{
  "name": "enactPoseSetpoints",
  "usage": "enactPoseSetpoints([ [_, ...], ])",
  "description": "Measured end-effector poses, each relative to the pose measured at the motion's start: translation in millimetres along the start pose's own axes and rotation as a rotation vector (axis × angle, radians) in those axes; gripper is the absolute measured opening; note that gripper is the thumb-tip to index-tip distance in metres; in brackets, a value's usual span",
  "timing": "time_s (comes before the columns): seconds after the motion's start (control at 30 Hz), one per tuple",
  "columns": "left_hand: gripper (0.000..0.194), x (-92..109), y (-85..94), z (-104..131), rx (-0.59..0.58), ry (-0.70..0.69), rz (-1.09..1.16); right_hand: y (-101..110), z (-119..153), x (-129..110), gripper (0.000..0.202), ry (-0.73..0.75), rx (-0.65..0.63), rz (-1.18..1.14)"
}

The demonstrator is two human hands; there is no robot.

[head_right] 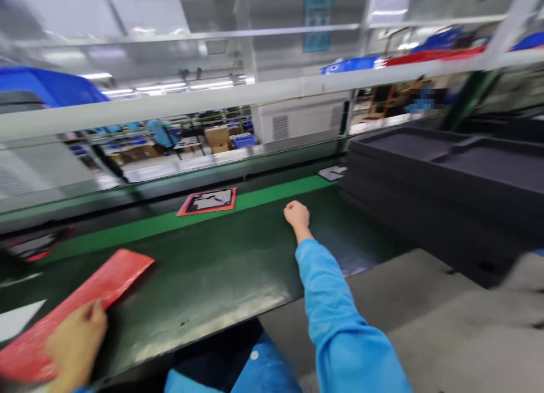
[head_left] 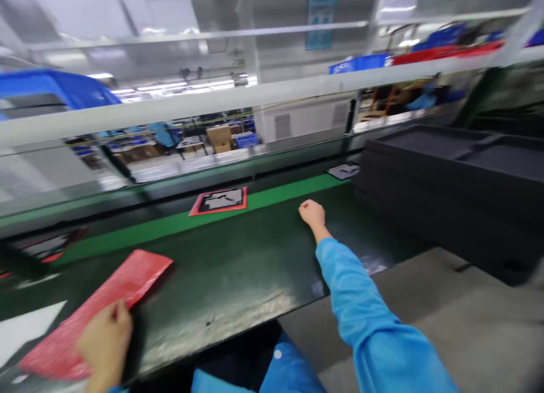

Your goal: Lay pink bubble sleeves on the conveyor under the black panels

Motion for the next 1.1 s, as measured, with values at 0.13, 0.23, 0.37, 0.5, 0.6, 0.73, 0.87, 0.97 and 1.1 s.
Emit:
enactPoseSetpoints([
  [0.13, 0.054, 26.7, -2.9, 5.5, -0.004, -0.266, 0.149, -3.4, -16.3, -1.9, 0.023, 0.045, -0.015, -0.042],
  [0.23, 0.05, 57.3, -7.8, 15.0, 0.039, -0.447, 0.22, -6.1, -24.8, -7.6, 0.021, 0.036, -0.017, -0.048],
  [0.37, 0.05, 130.7, -14.9, 39.5, 0.036, -0.696, 0.323, -5.7, -20.1, -21.1, 0.026, 0.009, -0.013, 0.032],
  [0.5, 0.05, 248.4, -17.5, 57.6, -0.077, -1.069, 0.409, -12.9, -17.9, -31.7, 0.024, 0.052, -0.019, 0.066],
  [0.6, 0.056, 339.5, -19.8, 48.7, -0.163, -1.243, 0.422, -22.9, -33.9, -28.2, 0.019, 0.085, -0.043, -0.046],
  [0.73, 0.064, 446.6, -34.3, 9.1, -0.269, -1.335, 0.426, -26.8, -71.1, -14.7, 0.012, 0.115, -0.056, -0.2],
  [0.87, 0.07, 530.4, -54.1, -40.2, -0.266, -1.365, 0.42, -20.5, -122.8, -4.0, 0.013, 0.037, 0.068, -0.227],
  [0.97, 0.07, 576.1, -69.3, -70.9, -0.283, -1.33, 0.427, -21.3, -161.5, -6.1, 0.014, -0.012, 0.136, -0.178],
  [1.1, 0.073, 609.6, -80.7, -89.6, -0.291, -1.262, 0.395, -25.8, -206.3, -19.4, 0.018, -0.044, 0.162, -0.07],
])
Point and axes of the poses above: each hand's wrist, its own z-axis away from the middle knuckle, its own y-axis out of the back of the hand, x = y × z, the point moved 5 cm from there along -z, towards the middle knuckle, and after that the axes turned 15 degrees about -y, right-handed, at the moved point
